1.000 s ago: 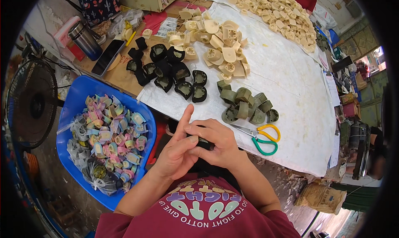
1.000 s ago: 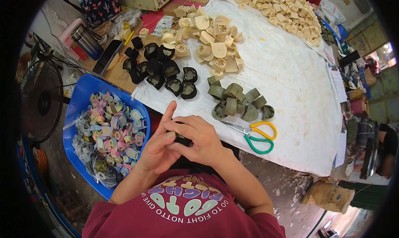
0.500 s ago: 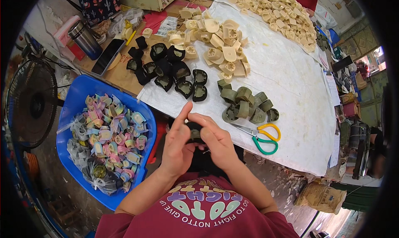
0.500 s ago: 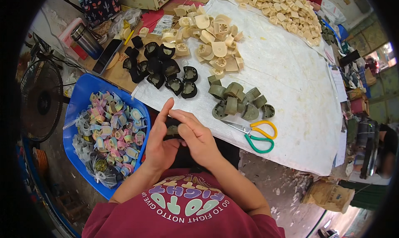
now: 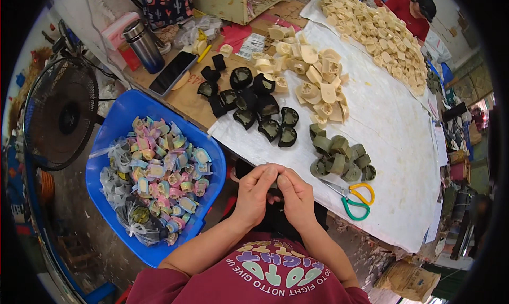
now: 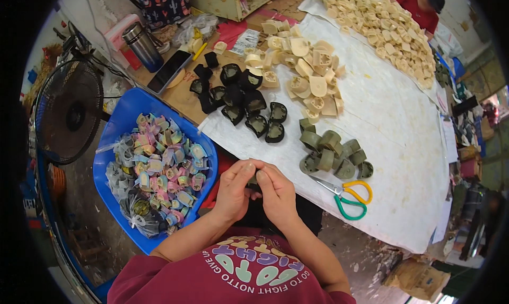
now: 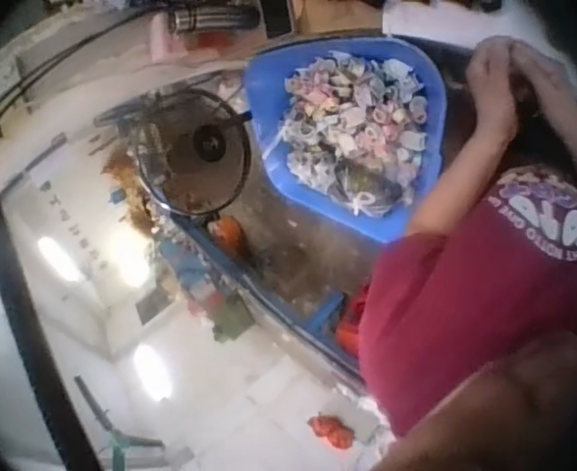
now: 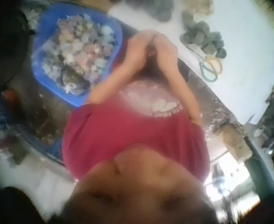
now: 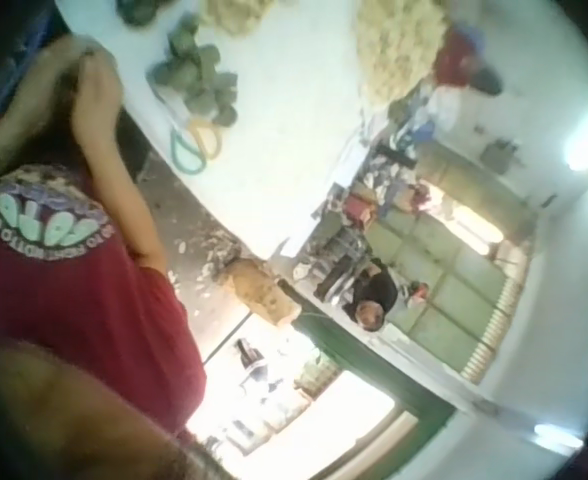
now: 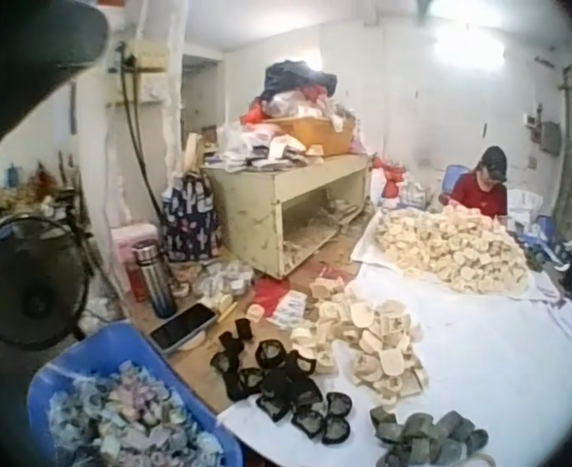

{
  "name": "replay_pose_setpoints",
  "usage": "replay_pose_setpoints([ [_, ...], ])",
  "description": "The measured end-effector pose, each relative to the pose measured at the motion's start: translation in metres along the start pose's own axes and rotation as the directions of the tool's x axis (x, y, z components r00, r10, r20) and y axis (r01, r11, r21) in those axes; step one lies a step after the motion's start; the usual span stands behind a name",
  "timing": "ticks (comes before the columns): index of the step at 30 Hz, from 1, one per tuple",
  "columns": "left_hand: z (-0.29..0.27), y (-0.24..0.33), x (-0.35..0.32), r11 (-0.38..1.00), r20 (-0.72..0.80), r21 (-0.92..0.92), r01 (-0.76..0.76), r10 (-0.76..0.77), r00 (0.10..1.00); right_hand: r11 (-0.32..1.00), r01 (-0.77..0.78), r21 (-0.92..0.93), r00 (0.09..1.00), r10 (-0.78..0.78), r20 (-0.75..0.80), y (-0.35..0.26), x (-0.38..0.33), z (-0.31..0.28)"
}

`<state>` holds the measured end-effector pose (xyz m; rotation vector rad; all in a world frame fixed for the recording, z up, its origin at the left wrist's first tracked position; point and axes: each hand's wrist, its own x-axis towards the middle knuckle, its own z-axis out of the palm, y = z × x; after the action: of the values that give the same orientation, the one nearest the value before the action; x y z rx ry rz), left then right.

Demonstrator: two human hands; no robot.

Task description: The person assembles small plastic components by inserting black rubber bands into green plastic molds. They use scissors to trim excess rubber from the molds and place the finished units into a blue bin. The person works at a table with piles of beige and green plastic parts.

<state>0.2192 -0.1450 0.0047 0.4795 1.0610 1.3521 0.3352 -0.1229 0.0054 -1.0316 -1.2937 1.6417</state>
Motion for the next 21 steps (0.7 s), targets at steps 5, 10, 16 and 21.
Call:
replay_pose_setpoints([
  [5, -0.014, 0.023, 0.016, 0.976, 0.030, 0.202, -0.081, 0.076, 0.997, 0.998, 0.001, -0.055, 1.000, -0.001, 0.002, 0.000, 0.016, -0.006],
  [10, -0.056, 0.087, 0.112, 0.188, 0.259, 0.798, -0.573, 0.751, 0.607, 0.998, -0.062, -0.022, 0.997, 0.061, -0.042, -0.001, 0.007, -0.016],
  [16, -0.086, 0.120, 0.198, -0.203, 0.388, 0.906, -0.372, 0.748, 0.538, 0.938, 0.027, -0.344, 1.000, -0.021, 0.023, -0.004, -0.012, -0.011],
  [21, -0.084, 0.112, 0.200, 0.054, 0.347, 0.857, -0.513, 0.676, 0.651, 0.891, 0.052, -0.451, 0.998, -0.067, -0.016, -0.004, -0.017, -0.021],
])
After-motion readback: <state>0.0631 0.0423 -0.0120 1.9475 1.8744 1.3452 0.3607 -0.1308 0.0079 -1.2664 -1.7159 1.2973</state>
